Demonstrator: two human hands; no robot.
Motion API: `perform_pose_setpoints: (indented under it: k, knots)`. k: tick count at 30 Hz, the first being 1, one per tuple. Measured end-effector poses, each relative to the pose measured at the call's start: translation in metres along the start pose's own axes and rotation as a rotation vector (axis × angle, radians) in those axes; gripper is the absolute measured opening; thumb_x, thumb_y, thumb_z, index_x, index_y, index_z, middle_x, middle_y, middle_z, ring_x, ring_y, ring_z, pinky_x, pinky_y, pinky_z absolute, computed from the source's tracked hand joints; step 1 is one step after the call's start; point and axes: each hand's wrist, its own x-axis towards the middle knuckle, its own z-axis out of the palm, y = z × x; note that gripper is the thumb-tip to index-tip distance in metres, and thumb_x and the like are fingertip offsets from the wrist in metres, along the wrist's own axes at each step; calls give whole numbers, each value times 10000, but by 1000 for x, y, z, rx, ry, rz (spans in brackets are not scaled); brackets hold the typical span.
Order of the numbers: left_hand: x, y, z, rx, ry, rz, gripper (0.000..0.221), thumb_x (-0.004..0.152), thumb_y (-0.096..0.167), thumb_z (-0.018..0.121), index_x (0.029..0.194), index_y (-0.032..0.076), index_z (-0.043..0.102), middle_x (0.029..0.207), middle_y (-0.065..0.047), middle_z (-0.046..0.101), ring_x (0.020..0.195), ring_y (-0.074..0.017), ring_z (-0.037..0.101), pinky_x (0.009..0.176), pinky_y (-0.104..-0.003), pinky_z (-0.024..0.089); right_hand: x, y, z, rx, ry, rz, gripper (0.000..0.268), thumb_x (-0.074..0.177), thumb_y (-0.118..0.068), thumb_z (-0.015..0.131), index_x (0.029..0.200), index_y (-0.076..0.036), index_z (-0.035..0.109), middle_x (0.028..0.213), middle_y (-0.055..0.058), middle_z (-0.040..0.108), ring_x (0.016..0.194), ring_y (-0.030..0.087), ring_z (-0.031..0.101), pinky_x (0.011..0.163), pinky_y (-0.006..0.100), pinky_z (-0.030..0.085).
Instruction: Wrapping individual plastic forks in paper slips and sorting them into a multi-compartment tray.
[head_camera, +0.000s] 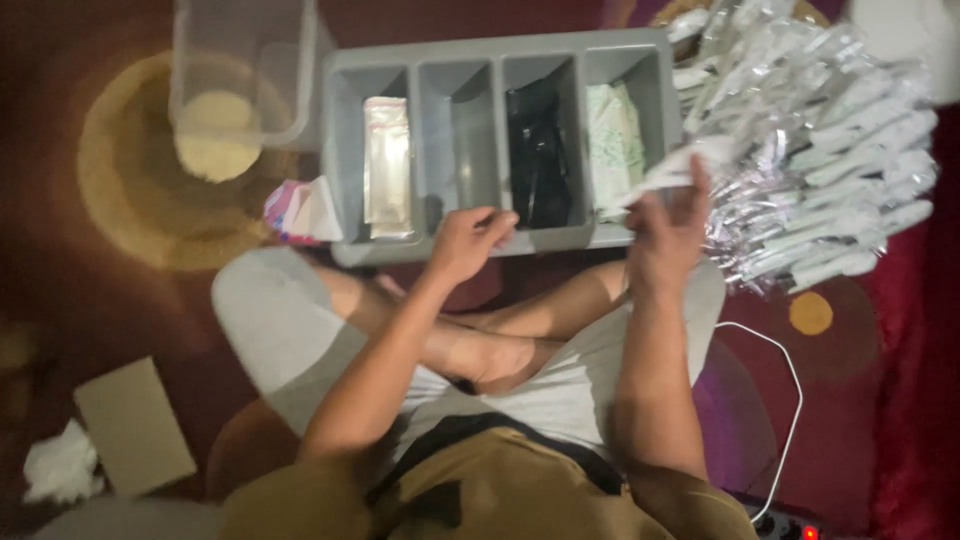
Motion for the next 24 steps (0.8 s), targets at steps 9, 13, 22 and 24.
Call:
perform_pose_setpoints:
  k: [9,13,22,24]
  knots:
    - [67,56,41,578,-123,271,222,997,261,668,1105,98,774,997,-111,789,1006,-320,745,917,-442,561,15,-3,-128,218,483,-113,714,992,125,698,1568,-213,444,1026,-16,519,589,178,571,469,274,457]
    - [152,31,85,980,-109,561,167,960,312,682,1060,213,772,966,-8,777,1036,-252,717,1014,-475,430,16,-18,-90,132,405,-82,675,958,45,722,1540,-157,447,1053,-22,537,645,116,568,532,250,522]
    - [265,5,146,1420,-89,428,284,944,112,592,1195,12,681,938,-201,768,1084,-377,681,1151,-586,84,28,-13,-77,142,267,21,698,946,12,749,1542,-75,396,1126,82,537,680,176,648,510,272,521]
    - [273,5,150,1447,-89,346,290,932,86,580,1197,8,670,968,-224,766,1097,-394,681,1153,-594,54,31,-12,-77,130,248,46,698,937,7,749,1537,-70,400,1155,103,568,709,194,682,508,275,538]
